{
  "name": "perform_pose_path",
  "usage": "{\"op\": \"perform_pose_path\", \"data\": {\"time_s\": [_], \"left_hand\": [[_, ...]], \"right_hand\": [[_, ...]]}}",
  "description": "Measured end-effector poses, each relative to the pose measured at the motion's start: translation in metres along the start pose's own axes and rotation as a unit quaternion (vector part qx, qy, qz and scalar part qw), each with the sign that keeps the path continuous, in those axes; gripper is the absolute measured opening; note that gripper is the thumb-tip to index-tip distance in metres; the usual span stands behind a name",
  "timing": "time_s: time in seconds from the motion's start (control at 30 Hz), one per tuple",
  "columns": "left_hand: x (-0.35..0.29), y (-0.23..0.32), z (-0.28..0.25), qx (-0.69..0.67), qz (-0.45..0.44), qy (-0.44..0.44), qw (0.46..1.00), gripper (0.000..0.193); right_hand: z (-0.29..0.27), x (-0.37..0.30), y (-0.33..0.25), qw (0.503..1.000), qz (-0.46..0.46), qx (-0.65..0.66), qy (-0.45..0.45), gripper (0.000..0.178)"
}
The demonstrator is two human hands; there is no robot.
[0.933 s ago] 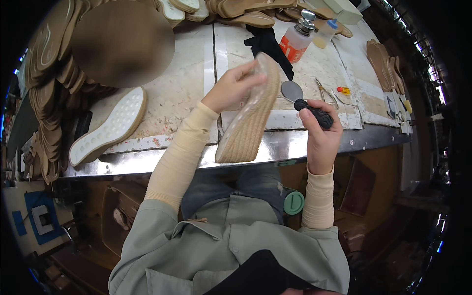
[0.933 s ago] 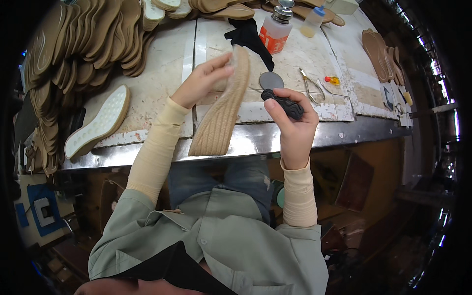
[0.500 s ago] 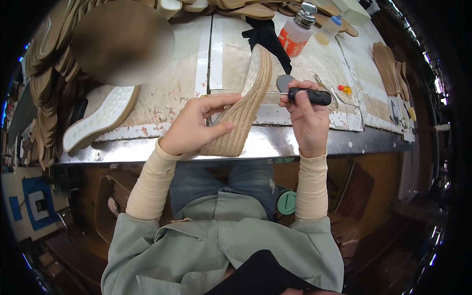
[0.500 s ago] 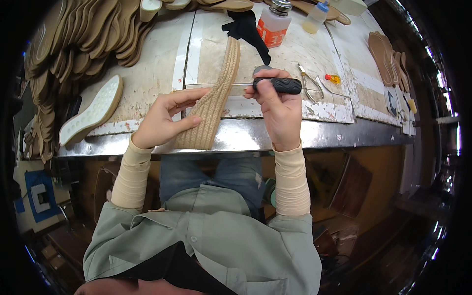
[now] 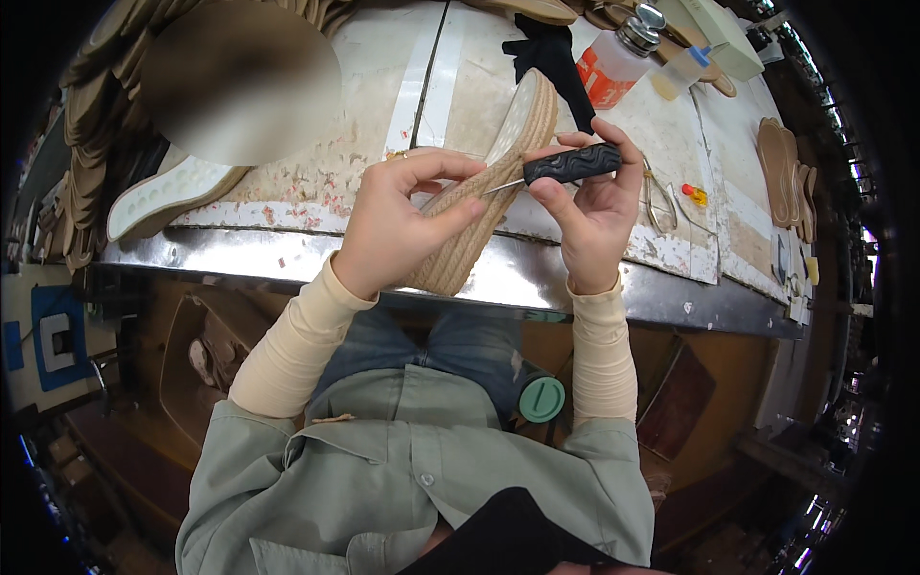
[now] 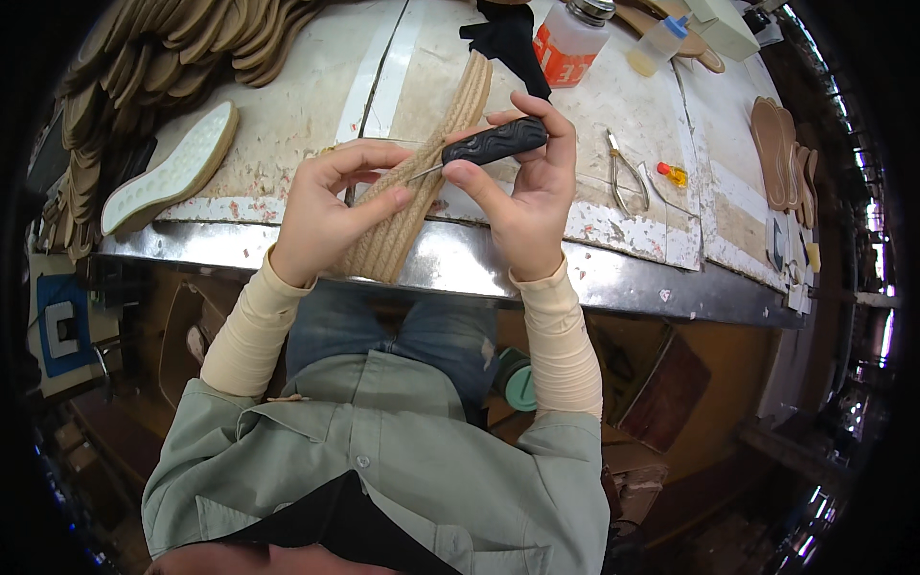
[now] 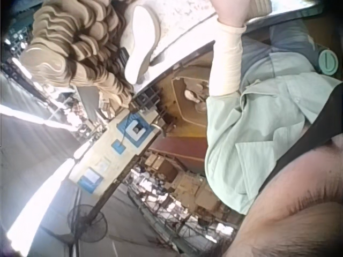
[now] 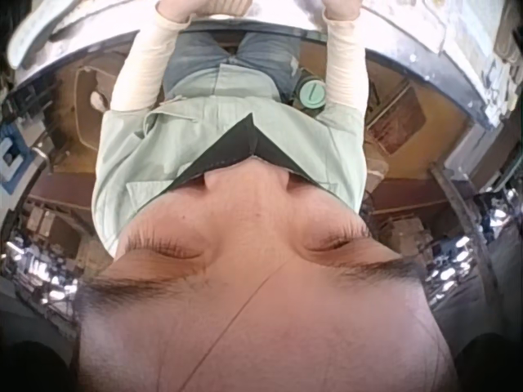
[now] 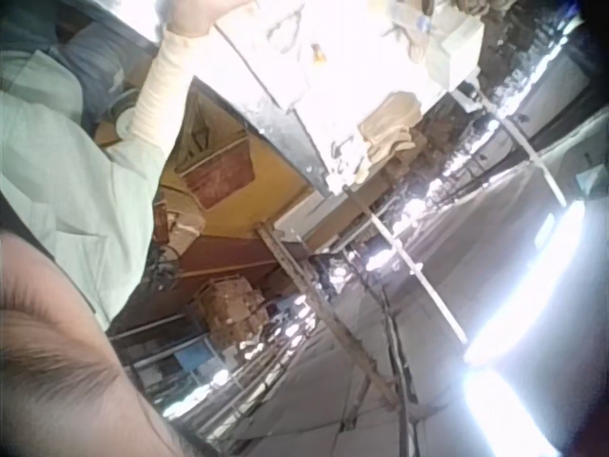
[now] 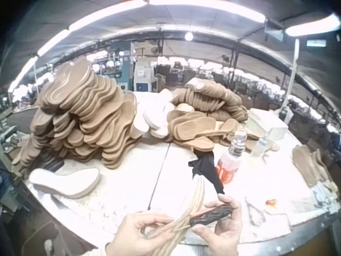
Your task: The person uses a small knife to trim and smooth the woven sole of a sandal. They repeatedly scrape the sole surface, rotate the sandal to access different edges, and place the sandal back on the table among other similar items.
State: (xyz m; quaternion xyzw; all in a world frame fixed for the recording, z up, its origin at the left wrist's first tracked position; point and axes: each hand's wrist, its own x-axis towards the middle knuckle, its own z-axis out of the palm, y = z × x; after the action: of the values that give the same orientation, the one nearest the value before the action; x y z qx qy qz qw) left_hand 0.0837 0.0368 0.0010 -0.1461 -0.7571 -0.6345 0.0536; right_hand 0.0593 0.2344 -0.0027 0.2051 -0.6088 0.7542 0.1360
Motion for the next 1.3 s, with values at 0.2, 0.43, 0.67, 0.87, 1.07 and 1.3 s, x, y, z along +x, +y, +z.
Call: {"op": "perform_pose_path", "data": {"time_s": [0.2,0.43,0.67,0.87,1.07,1.3], "left_hand": [[0.001,-0.003,0.0,0.018,0.017,0.001,1.0,0.028],[0.001,-0.006,-0.004,0.001,0.0,-0.037,0.999,0.028],[0.009,-0.009,-0.003,-0.06,-0.046,-0.02,0.997,0.026],[0.011,-0.011,-0.002,-0.038,-0.005,-0.023,0.999,0.027],[0.014,-0.006,-0.004,0.01,0.049,-0.081,0.995,0.032],[0.014,-0.008,-0.004,0.013,0.015,-0.073,0.997,0.035]], "right_hand": [[-0.001,0.002,0.007,0.997,-0.047,-0.055,-0.027,0.068],[-0.006,0.007,0.007,0.989,-0.068,-0.096,-0.085,0.064],[-0.014,0.031,0.006,0.988,-0.045,-0.052,-0.141,0.063],[-0.022,0.029,0.008,0.99,-0.035,-0.035,-0.136,0.062],[-0.015,0.023,0.008,0.992,-0.028,-0.022,-0.124,0.061],[-0.014,0.021,0.009,0.992,-0.035,-0.025,-0.12,0.06]]}}
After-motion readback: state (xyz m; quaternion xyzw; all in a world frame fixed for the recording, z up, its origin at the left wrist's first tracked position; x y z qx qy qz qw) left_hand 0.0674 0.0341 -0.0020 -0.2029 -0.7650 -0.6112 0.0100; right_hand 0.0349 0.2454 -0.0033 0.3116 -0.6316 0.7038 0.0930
